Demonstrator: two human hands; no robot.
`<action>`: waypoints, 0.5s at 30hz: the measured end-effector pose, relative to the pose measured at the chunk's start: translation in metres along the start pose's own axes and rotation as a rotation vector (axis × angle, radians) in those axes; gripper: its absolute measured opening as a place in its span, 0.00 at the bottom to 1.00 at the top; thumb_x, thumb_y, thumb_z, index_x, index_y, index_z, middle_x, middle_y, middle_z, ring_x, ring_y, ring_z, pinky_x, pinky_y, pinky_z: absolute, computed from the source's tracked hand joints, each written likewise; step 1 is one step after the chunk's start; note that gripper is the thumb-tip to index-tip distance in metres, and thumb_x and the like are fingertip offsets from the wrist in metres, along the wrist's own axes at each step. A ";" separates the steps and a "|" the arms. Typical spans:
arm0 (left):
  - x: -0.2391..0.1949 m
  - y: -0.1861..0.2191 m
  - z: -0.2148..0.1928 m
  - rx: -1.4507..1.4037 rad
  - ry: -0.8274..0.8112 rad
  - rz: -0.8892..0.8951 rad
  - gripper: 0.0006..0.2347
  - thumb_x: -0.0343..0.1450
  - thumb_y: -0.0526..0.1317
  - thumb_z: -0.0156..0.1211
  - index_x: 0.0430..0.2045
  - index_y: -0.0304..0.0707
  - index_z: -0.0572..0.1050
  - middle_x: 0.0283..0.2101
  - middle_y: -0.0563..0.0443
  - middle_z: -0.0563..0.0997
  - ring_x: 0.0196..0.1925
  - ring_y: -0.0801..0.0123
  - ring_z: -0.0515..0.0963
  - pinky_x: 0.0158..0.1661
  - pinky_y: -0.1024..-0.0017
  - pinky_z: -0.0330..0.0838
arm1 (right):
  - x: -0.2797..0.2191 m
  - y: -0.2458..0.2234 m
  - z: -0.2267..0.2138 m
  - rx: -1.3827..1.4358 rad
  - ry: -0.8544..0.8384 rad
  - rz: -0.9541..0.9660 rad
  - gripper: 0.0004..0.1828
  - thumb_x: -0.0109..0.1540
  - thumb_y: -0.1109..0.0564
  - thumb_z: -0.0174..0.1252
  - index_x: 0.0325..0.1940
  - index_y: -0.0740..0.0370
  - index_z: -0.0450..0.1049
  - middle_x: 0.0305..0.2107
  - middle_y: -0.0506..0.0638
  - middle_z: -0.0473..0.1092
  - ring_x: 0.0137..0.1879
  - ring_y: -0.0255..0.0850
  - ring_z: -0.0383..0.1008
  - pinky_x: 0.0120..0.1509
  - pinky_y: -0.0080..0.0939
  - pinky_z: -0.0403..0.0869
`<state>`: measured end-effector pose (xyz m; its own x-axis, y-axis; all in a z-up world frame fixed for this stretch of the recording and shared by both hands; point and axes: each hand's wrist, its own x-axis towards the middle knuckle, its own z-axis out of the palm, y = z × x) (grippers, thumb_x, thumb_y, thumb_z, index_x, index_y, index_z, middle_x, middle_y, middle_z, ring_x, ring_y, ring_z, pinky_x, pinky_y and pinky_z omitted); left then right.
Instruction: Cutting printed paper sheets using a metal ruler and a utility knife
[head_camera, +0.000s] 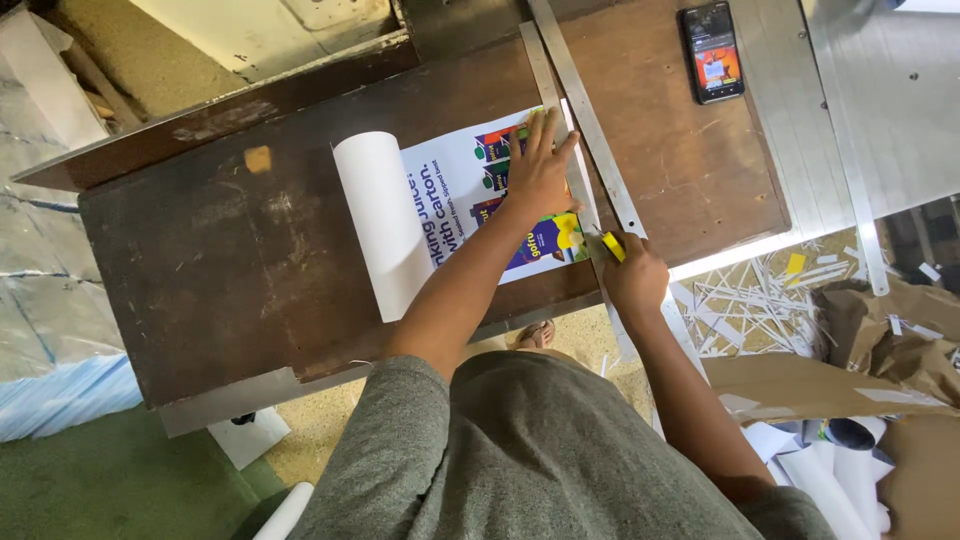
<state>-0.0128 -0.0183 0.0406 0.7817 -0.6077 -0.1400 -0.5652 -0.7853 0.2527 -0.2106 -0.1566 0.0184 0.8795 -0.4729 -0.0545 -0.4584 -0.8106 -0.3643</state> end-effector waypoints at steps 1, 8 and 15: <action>-0.005 0.003 -0.011 0.005 0.009 0.020 0.49 0.56 0.66 0.79 0.72 0.48 0.65 0.79 0.37 0.46 0.81 0.43 0.41 0.71 0.33 0.40 | -0.001 0.002 0.000 0.007 0.023 -0.007 0.20 0.56 0.59 0.68 0.53 0.54 0.80 0.41 0.56 0.77 0.43 0.62 0.82 0.48 0.59 0.81; -0.008 0.000 0.028 0.028 0.010 0.150 0.54 0.54 0.71 0.74 0.73 0.44 0.61 0.78 0.39 0.52 0.81 0.48 0.46 0.74 0.37 0.37 | -0.007 0.029 0.015 -0.031 0.038 -0.037 0.19 0.57 0.57 0.68 0.53 0.50 0.80 0.41 0.52 0.76 0.43 0.60 0.82 0.48 0.56 0.81; -0.024 0.014 0.049 0.001 0.058 0.239 0.47 0.61 0.67 0.69 0.73 0.41 0.61 0.78 0.39 0.55 0.81 0.49 0.50 0.75 0.41 0.40 | -0.007 0.024 0.017 -0.014 0.095 -0.014 0.15 0.56 0.57 0.68 0.47 0.52 0.82 0.38 0.52 0.77 0.40 0.58 0.82 0.45 0.55 0.81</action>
<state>-0.0524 -0.0206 0.0005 0.6393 -0.7687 -0.0211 -0.7364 -0.6198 0.2713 -0.2255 -0.1669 -0.0055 0.8700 -0.4914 0.0392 -0.4484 -0.8220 -0.3511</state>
